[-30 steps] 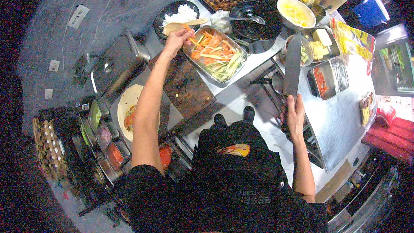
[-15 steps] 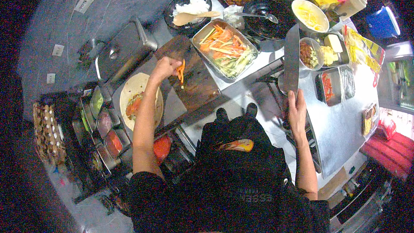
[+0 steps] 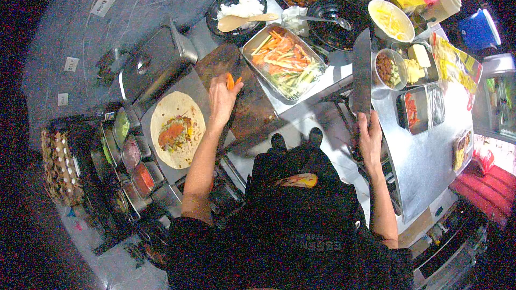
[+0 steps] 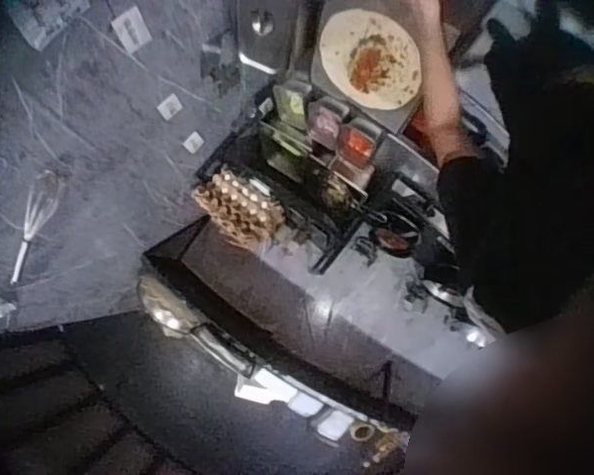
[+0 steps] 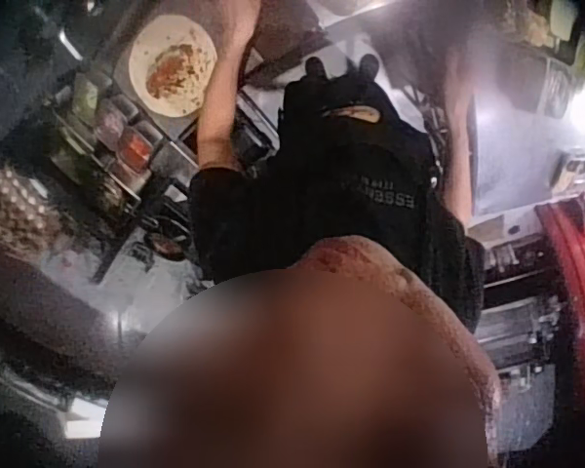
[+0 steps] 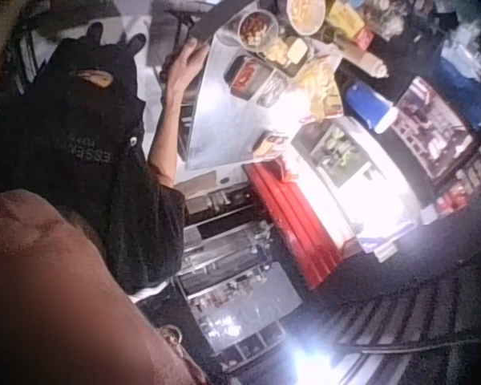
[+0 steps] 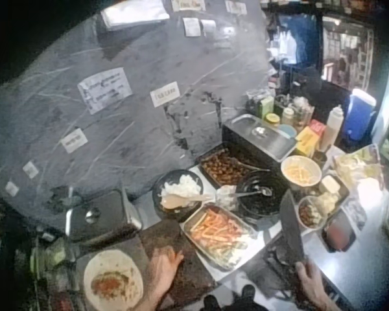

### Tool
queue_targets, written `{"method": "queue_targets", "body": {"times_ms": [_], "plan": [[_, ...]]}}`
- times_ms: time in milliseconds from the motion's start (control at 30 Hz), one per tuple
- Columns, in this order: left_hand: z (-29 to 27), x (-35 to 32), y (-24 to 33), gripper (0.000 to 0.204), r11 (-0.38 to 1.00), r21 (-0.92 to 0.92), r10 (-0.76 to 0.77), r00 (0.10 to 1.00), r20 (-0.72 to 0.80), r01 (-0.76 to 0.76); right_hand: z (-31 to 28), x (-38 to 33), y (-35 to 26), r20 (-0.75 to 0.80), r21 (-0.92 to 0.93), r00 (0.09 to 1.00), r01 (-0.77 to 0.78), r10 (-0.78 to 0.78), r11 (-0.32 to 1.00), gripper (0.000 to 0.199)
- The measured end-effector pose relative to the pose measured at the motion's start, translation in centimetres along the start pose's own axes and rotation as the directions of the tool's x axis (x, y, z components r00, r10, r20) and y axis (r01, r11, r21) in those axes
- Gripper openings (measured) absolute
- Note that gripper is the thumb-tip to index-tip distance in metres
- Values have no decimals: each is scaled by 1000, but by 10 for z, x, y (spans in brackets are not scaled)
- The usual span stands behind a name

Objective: The person assembles tacos by adding cooked meat, shredded cheese, and chopped vegetables onto tortillas laid out on a stainless steel prep counter. They use tongs and a knife to transfer and chop ingredients, then place the assembled tacos into a container.

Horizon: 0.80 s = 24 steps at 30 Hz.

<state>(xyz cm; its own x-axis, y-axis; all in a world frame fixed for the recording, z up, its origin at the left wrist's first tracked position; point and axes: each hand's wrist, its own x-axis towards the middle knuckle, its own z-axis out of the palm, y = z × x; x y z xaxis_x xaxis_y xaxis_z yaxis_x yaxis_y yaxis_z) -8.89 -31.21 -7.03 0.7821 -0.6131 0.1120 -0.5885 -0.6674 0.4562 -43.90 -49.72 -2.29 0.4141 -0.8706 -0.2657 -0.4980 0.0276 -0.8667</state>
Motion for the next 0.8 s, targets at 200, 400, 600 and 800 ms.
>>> {"method": "queue_targets", "body": {"times_ms": [200, 400, 600, 800], "plan": [[7, -2, 10, 32, 998, -50, 37, 999, -30, -39, 13, -9, -27, 25, -195, 984, 177, -175, 965, 25], [-5, -26, -4, 27, 982, -54, 176, 983, -54, -179, 64, -29, -53, 471, -286, 852, 393, -229, 874, 29], [-5, -40, -11, 28, 978, -156, 115, 984, -134, -135, 140, -5, -59, 574, -390, 744, 615, -341, 686, 26], [1, -50, -22, 19, 969, -190, 115, 970, -214, -157, 165, -13, -49, 621, -379, 653, 734, -432, 564, 22]]}}
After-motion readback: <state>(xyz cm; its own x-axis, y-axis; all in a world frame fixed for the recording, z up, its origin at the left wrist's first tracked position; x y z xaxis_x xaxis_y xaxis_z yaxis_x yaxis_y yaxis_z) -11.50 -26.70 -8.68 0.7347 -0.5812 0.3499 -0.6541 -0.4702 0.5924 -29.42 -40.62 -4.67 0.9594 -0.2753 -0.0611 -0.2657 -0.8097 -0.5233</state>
